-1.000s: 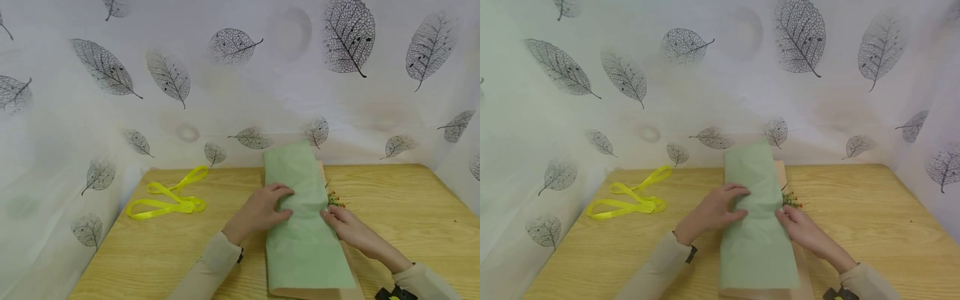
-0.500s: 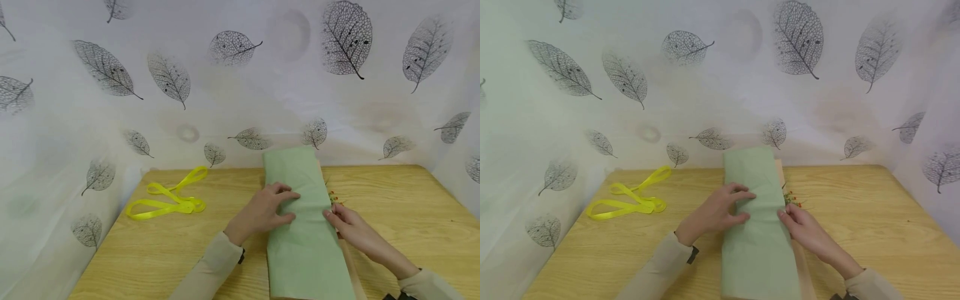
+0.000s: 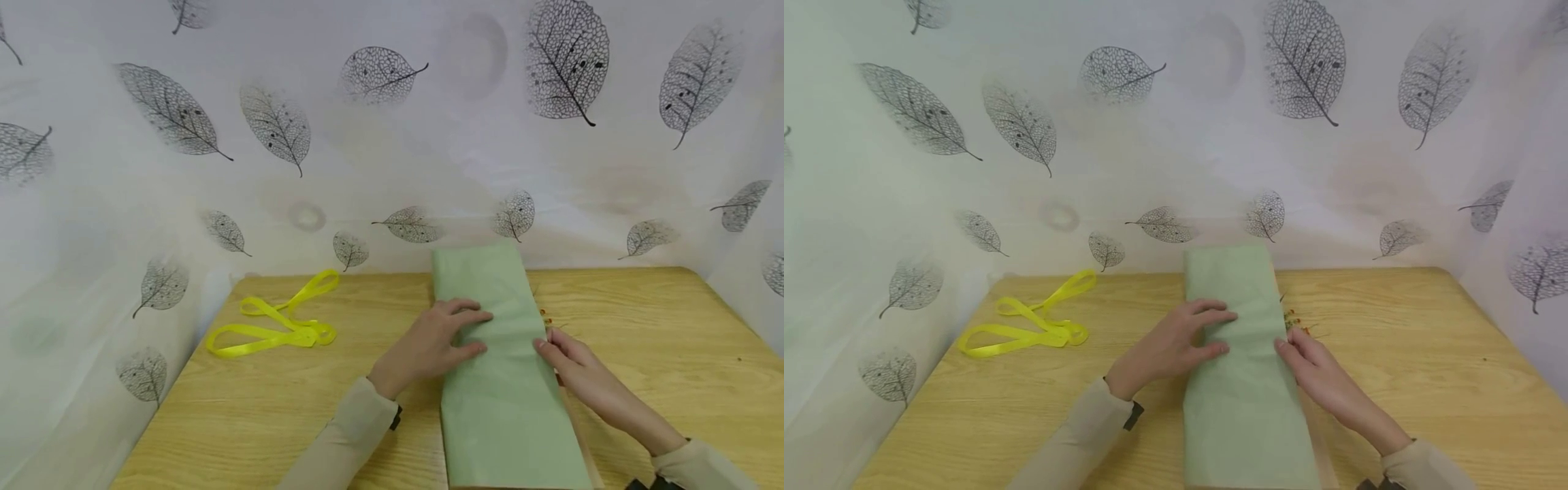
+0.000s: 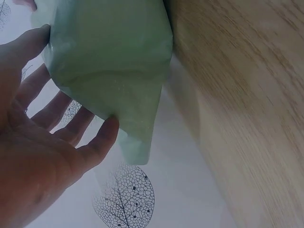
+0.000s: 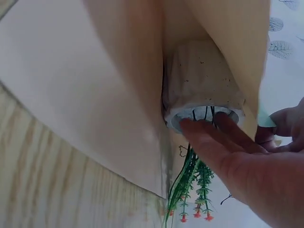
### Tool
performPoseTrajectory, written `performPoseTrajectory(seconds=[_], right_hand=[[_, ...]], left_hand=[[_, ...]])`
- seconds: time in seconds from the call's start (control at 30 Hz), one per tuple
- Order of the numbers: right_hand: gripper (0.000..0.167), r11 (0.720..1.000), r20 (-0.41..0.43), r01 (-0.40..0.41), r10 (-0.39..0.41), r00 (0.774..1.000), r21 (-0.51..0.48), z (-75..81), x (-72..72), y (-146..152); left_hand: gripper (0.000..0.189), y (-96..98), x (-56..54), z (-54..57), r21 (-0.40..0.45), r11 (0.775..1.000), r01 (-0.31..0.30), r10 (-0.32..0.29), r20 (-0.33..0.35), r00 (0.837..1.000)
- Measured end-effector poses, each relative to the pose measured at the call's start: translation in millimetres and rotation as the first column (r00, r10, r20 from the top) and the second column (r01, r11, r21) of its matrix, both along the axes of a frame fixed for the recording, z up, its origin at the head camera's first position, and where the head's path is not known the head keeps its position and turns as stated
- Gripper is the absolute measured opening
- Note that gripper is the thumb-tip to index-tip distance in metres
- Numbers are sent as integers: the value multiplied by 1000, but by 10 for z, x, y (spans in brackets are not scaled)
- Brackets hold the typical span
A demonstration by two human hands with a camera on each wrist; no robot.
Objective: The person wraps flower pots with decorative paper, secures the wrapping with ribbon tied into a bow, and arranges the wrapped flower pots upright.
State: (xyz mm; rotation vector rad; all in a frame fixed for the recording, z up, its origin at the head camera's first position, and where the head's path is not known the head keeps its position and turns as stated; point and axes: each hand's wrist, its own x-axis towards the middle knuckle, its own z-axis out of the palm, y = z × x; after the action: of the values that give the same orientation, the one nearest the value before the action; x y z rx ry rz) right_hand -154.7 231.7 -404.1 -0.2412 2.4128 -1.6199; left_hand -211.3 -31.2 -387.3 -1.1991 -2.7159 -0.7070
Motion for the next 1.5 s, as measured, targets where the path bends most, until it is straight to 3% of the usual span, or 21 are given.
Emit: performPoseTrajectory(seconds=[0.27,0.5,0.97,1.13,1.27,1.33,1.4,1.47,1.5], right_hand=[[57,999,-22,-34,33,999,-7,-25,-56,-28],[51,1000,52,7,-6,999,-23,-40,-84,-53],[52,998,51,3,0,999,-62,-40,-104,9],[57,997,13,57,-57,998,-48,-16,-111,-2],[64,987,-15,146,-146,989,64,27,-124,-10],[65,973,-63,190,-183,981,132,63,-110,-6],[64,948,-178,251,-217,960,197,99,-71,-6],[59,917,-344,314,-221,913,245,143,1,-29],[55,904,-438,341,-206,875,257,162,38,-47]], left_hand=[[45,39,-14,-15,-11,1000,3,-3,-1,1000],[48,90,-2,-12,-58,998,-6,6,6,1000],[64,97,31,-14,-145,988,-58,67,64,996],[67,119,29,-24,-240,967,-87,101,50,994],[67,138,26,-11,-285,953,-107,124,40,992],[67,144,33,7,-297,948,-116,136,47,990],[67,149,39,20,-305,944,-124,147,53,988],[67,151,48,32,-312,941,-131,157,57,986],[67,152,52,35,-317,939,-136,161,53,986]])
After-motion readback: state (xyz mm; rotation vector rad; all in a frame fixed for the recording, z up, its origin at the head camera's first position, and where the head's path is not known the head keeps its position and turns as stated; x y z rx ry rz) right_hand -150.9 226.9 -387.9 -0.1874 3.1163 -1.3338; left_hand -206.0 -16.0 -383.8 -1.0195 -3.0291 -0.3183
